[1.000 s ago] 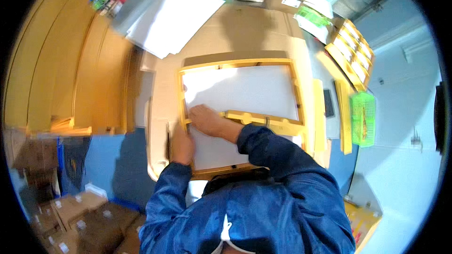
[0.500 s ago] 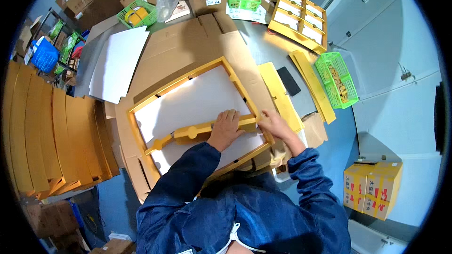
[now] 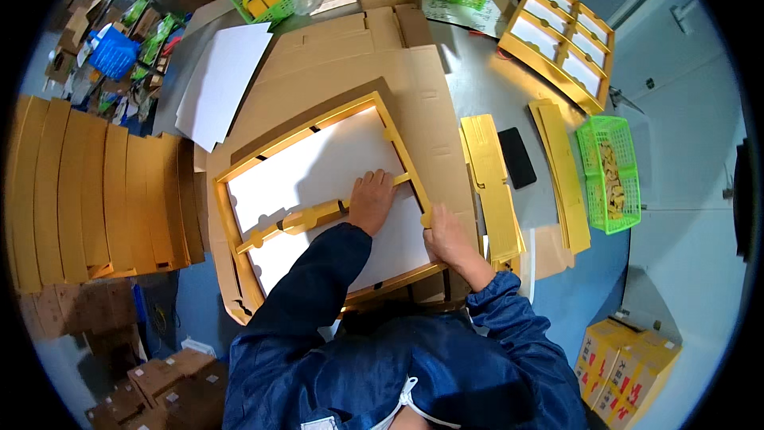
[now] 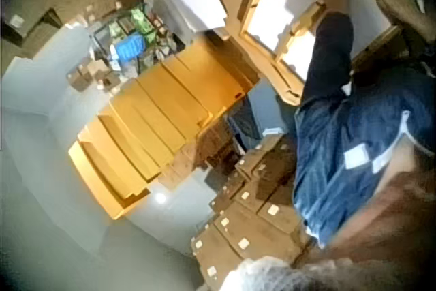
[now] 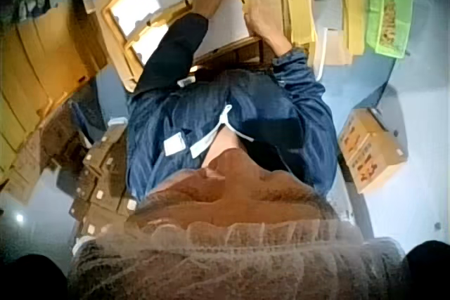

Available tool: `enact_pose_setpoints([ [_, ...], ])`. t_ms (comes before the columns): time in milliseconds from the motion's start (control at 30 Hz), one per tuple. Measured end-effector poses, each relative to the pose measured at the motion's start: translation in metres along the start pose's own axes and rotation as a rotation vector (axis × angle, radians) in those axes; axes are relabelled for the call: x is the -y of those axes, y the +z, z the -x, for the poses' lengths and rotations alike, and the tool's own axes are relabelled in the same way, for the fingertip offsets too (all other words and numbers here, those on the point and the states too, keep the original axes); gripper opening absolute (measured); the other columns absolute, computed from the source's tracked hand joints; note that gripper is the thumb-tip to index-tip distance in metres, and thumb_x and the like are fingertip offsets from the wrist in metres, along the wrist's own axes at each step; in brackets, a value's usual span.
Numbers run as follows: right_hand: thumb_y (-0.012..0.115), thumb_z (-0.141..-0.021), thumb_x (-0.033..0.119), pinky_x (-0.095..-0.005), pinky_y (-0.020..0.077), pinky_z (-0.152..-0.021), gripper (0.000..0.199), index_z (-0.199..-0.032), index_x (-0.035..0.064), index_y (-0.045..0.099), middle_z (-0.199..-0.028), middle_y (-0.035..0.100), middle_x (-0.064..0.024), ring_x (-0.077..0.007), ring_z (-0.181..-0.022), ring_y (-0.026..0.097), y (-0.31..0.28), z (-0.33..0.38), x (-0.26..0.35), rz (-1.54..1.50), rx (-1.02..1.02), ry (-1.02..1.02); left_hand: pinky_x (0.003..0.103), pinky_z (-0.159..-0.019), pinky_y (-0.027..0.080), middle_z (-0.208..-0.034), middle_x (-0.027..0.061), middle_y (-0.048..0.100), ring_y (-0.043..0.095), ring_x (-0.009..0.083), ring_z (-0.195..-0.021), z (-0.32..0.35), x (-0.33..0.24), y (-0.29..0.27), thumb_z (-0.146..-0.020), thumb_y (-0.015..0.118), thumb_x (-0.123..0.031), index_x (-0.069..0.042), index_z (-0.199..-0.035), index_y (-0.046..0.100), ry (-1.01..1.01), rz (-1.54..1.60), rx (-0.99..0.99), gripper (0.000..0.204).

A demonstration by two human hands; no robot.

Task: The person assembles a cardboard box by folding its sides and inserting a yellow grid divider. They then place a white foam sheet inside the box and add smaller yellow cardboard dividers into the grid compartments. The person repeats the process of inserting dividers into the grid structure.

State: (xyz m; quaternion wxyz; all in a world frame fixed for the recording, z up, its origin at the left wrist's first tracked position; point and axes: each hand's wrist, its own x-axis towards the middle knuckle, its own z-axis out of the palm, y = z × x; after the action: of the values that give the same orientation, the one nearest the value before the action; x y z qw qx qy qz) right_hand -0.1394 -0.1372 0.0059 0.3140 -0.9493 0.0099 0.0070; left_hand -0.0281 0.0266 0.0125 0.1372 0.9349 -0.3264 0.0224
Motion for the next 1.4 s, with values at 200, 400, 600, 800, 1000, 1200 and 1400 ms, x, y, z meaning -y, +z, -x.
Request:
enact_pose_setpoints([
  [200,0.065,-0.072,0.012,-0.0457,0.0476,-0.073,0.036,-0.099,-0.004,0.046,-0.097,0.051,-0.0221,-0.0383,-0.091,0.054,-0.011,-0.008,-0.002,0.044,0.208,-0.014,0.04,-0.074,0.043,-0.089,0.0133,0.055,0.054,0.0293,-0.085,0.001,-0.002,0.002,-0.083,0.06,-0.021,-0.004,-0.087,0.053,0.024,-0.059,0.005,0.019],
  [400,0.066,-0.071,0.012,-0.045,0.0482,-0.072,0.038,-0.099,-0.0052,0.046,-0.094,0.05,-0.022,-0.0381,-0.091,0.054,-0.022,-0.013,-0.002,0.029,0.253,-0.085,0.041,-0.075,0.044,-0.089,0.0136,0.056,0.054,0.0298,-0.086,-0.007,0.01,0.0,-0.086,0.056,-0.023,-0.003,-0.089,0.052,0.099,-0.043,0.117,0.02],
  [600,0.064,-0.071,0.013,-0.0446,0.049,-0.068,0.035,-0.095,-0.0049,0.048,-0.091,0.052,-0.0213,-0.0361,-0.079,0.057,-0.022,-0.014,-0.003,0.072,0.281,-0.138,0.041,-0.075,0.044,-0.087,0.0136,0.056,0.055,0.0306,-0.083,-0.011,0.014,0.0,-0.086,0.056,-0.022,-0.002,-0.09,0.052,0.116,-0.036,0.161,0.02],
  [800,0.062,-0.07,0.012,-0.0417,0.0494,-0.066,0.03,-0.092,-0.0042,0.049,-0.088,0.053,-0.0204,-0.0339,-0.079,0.059,-0.019,-0.016,0.001,0.077,0.243,-0.131,0.041,-0.074,0.043,-0.086,0.0159,0.055,0.055,0.0323,-0.083,-0.007,0.005,0.006,-0.085,0.055,-0.017,-0.002,-0.09,0.051,0.099,-0.022,0.142,0.016],
  [1000,0.065,-0.074,0.019,-0.0476,0.0461,-0.074,0.038,-0.098,-0.0056,0.048,-0.091,0.052,-0.0241,-0.04,-0.084,0.056,-0.028,-0.024,-0.006,-0.012,0.292,-0.092,0.043,-0.077,0.041,-0.088,0.0157,0.055,0.053,0.0324,-0.086,-0.013,-0.005,0.005,-0.084,0.058,-0.021,-0.002,-0.091,0.052,0.031,-0.064,0.065,0.021],
  [1200,0.063,-0.081,0.029,-0.0453,0.0454,-0.083,0.049,-0.119,0.0019,0.048,-0.11,0.054,-0.0222,-0.0439,-0.096,0.053,-0.078,-0.002,-0.096,-0.243,-0.151,0.201,0.045,-0.084,0.041,-0.099,0.0188,0.054,0.052,0.0365,-0.09,0.028,-0.008,-0.063,-0.08,0.066,-0.02,-0.001,-0.108,0.05,0.022,0.125,-0.264,0.038],
  [1400,0.071,-0.076,0.034,-0.0443,0.0406,-0.094,0.066,-0.123,-0.0043,0.044,-0.125,0.046,-0.0247,-0.0393,-0.115,0.046,-0.057,0.058,-0.171,0.217,-0.069,0.365,0.044,-0.076,0.043,-0.095,0.0169,0.054,0.054,0.0364,-0.086,0.203,-0.01,-0.102,-0.078,0.067,-0.033,0.0,-0.105,0.051,-0.105,0.182,0.415,0.045],
])
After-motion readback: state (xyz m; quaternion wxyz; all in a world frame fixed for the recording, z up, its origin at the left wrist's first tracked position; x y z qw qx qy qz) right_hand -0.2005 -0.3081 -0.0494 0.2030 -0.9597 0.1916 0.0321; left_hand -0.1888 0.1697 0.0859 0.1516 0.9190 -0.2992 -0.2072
